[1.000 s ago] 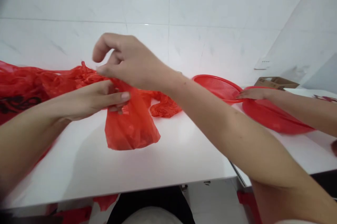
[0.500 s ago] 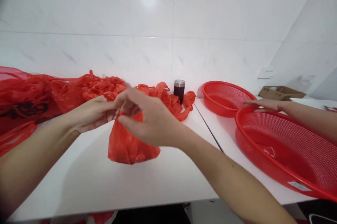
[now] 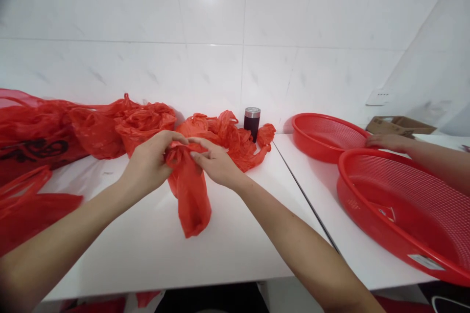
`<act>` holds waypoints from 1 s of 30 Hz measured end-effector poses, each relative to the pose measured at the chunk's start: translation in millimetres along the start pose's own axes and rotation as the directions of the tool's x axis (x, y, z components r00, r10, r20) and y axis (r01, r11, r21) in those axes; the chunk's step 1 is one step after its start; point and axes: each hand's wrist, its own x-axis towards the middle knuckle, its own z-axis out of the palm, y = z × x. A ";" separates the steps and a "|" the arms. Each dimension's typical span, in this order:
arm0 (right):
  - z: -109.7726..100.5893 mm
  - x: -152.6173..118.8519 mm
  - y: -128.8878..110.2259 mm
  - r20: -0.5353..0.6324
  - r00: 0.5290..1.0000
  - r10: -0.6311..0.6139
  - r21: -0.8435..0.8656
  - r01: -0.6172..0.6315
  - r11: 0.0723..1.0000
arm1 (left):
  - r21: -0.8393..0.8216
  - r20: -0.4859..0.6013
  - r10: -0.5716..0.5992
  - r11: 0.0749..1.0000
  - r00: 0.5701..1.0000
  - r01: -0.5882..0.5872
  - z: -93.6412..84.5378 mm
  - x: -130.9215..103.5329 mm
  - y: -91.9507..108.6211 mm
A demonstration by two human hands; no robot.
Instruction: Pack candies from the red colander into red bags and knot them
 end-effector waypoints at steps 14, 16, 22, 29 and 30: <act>2.2 -15.7 -25.8 -0.148 0.975 -0.165 -0.135 0.145 0.980 | -0.268 0.116 -0.060 0.959 0.991 0.090 -0.6 -16.4 -6.9; 4.1 -13.6 -30.4 -0.197 0.952 -0.233 -0.160 0.204 0.966 | -0.283 0.040 -0.036 0.958 0.999 0.046 -0.4 -16.0 -3.6; 8.7 -10.2 -15.6 -0.421 0.826 -0.373 -0.333 0.242 0.911 | -0.279 0.019 -0.042 0.959 0.999 0.045 11.3 -19.4 -1.3; -15.0 -18.7 22.4 -0.400 0.724 -0.561 -0.692 0.163 0.704 | -0.309 0.041 -0.156 0.937 0.987 0.161 23.1 -39.6 -14.7; -24.4 -21.5 32.9 -0.417 0.733 -0.538 -0.707 0.111 0.698 | -0.330 0.059 -0.203 0.920 0.977 0.211 23.2 -46.2 -19.5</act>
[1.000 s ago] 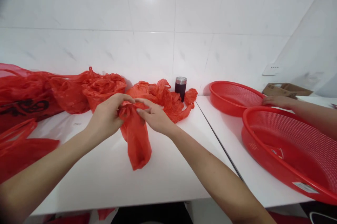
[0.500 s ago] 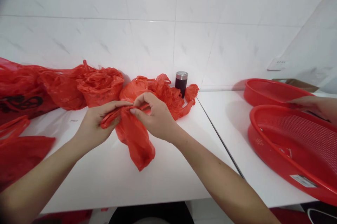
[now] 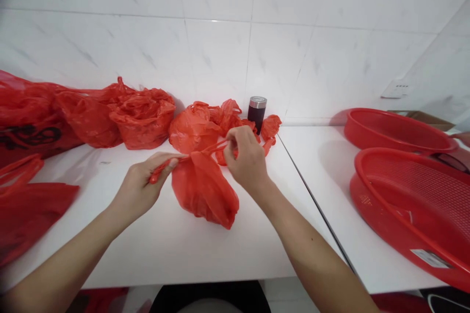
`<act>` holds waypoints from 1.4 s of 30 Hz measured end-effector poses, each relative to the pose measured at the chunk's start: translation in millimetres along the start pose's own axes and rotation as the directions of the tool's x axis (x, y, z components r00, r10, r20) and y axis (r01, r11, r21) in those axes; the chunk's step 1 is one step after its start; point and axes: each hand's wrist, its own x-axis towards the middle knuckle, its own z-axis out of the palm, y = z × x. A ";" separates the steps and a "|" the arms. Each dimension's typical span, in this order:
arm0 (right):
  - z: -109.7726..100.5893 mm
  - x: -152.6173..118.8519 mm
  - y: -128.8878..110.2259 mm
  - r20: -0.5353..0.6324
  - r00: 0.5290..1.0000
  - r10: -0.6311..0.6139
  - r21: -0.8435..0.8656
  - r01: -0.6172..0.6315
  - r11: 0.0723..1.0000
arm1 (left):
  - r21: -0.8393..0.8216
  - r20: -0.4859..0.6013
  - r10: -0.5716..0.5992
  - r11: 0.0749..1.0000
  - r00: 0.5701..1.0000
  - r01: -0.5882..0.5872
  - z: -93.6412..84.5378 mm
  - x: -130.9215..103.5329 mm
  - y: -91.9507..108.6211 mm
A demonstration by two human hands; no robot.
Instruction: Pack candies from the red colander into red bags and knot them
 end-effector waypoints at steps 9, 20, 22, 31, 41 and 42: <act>3.9 -46.7 76.4 0.139 0.923 0.359 -0.138 -0.341 0.930 | -0.118 -0.034 -0.299 0.949 0.954 0.293 14.1 -41.9 -31.4; 34.6 -70.3 1.4 0.557 0.716 0.421 -0.083 -0.456 0.886 | 0.075 0.007 -0.228 0.971 0.974 0.227 71.4 9.7 -61.1; 32.7 -74.0 8.9 0.578 0.732 0.360 -0.022 -0.427 0.904 | 0.134 0.010 -0.256 0.958 0.967 0.253 71.9 12.9 -72.4; 27.0 -94.4 30.2 0.607 0.758 0.237 0.052 -0.336 0.940 | 0.456 0.085 -0.432 0.818 0.898 0.351 72.3 19.4 -99.7; 43.6 -117.1 29.2 0.530 0.769 0.357 -0.088 -0.369 0.925 | 0.422 0.032 -0.344 0.856 0.938 0.299 82.6 20.6 -104.4; 42.5 -116.8 29.2 0.515 0.770 0.377 -0.105 -0.380 0.919 | 0.381 0.026 -0.320 0.879 0.947 0.286 82.3 19.6 -102.0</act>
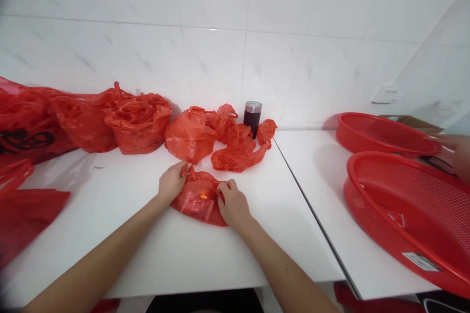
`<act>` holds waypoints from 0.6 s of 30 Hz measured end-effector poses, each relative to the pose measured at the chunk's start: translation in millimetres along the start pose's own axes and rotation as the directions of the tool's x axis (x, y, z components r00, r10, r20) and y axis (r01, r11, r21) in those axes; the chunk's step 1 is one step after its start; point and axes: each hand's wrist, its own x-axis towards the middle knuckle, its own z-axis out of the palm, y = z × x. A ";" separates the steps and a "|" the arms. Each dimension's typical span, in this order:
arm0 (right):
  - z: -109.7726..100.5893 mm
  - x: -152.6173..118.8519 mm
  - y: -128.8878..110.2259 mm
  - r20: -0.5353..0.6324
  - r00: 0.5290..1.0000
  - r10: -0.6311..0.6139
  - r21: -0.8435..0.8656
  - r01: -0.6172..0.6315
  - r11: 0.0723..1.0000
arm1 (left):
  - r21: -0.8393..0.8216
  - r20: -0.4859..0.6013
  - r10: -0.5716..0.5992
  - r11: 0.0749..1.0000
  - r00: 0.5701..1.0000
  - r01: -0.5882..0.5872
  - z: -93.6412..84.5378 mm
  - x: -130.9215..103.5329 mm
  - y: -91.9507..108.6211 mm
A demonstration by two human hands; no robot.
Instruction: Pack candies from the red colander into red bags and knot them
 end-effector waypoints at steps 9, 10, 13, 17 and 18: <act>-11.6 4.7 -4.5 0.009 1.000 0.016 0.039 -0.016 0.999 | -0.250 0.024 0.118 0.962 0.993 -0.109 -11.9 -6.9 11.7; -13.5 4.2 -4.9 0.011 1.000 0.011 0.042 -0.012 0.999 | -0.242 0.020 0.098 0.966 0.995 -0.091 -13.2 -6.3 9.1; -18.0 1.5 -5.8 0.041 0.999 0.011 0.041 -0.012 0.999 | -0.194 0.019 0.025 0.981 1.000 -0.021 -15.8 -4.4 -3.2; -17.5 -1.2 -7.7 0.099 0.994 0.044 0.029 -0.047 0.998 | -0.074 0.060 -0.076 0.994 0.995 0.081 -14.3 -3.5 -20.8; -16.6 -1.4 -8.3 0.112 0.992 0.052 0.026 -0.055 0.998 | -0.038 0.067 -0.095 0.994 0.993 0.098 -13.3 -3.5 -24.1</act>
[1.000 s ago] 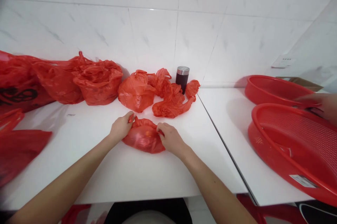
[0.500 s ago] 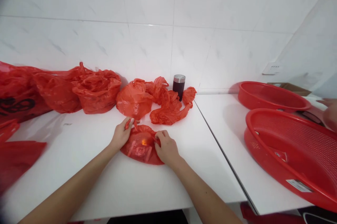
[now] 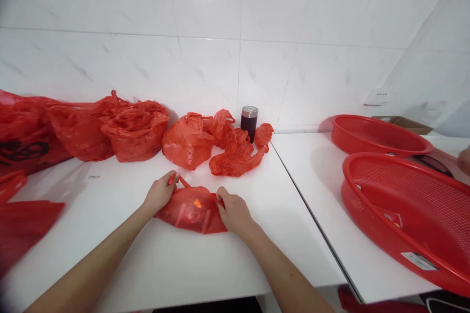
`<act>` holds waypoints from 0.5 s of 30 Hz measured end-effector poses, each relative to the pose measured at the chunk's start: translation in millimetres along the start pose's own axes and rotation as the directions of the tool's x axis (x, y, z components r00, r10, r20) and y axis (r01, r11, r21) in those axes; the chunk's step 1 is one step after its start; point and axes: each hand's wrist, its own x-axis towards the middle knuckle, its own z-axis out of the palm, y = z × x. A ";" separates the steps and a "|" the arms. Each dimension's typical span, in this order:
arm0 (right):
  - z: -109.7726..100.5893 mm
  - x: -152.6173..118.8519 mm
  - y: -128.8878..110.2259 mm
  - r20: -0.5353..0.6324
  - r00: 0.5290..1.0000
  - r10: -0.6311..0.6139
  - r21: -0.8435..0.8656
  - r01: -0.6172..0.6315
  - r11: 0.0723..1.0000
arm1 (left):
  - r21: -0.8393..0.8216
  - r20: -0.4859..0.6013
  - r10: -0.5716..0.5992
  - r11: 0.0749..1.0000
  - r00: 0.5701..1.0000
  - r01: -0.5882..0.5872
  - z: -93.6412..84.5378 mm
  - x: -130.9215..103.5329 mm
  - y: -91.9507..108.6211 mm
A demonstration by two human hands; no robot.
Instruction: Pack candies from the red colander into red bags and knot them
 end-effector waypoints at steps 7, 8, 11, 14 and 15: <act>3.9 0.1 -0.9 0.027 0.999 0.031 0.017 -0.031 0.999 | 0.171 -0.023 -0.072 0.982 0.997 0.075 0.5 4.7 -14.0; 3.6 -0.2 -0.5 0.027 0.999 0.034 0.036 -0.035 0.999 | 0.175 -0.028 -0.091 0.980 0.995 0.095 -1.8 5.4 -16.0; 0.8 -0.1 2.6 0.009 0.998 0.058 0.116 -0.059 0.992 | 0.168 -0.040 -0.148 0.974 0.988 0.152 -12.0 5.3 -23.2; -2.7 3.8 8.2 -0.038 0.994 0.105 0.206 -0.095 0.974 | 0.134 -0.019 -0.171 0.976 0.985 0.173 -23.7 2.8 -30.5; -3.7 5.7 10.3 -0.060 0.991 0.122 0.231 -0.105 0.967 | 0.112 -0.004 -0.173 0.979 0.985 0.172 -27.7 2.1 -32.5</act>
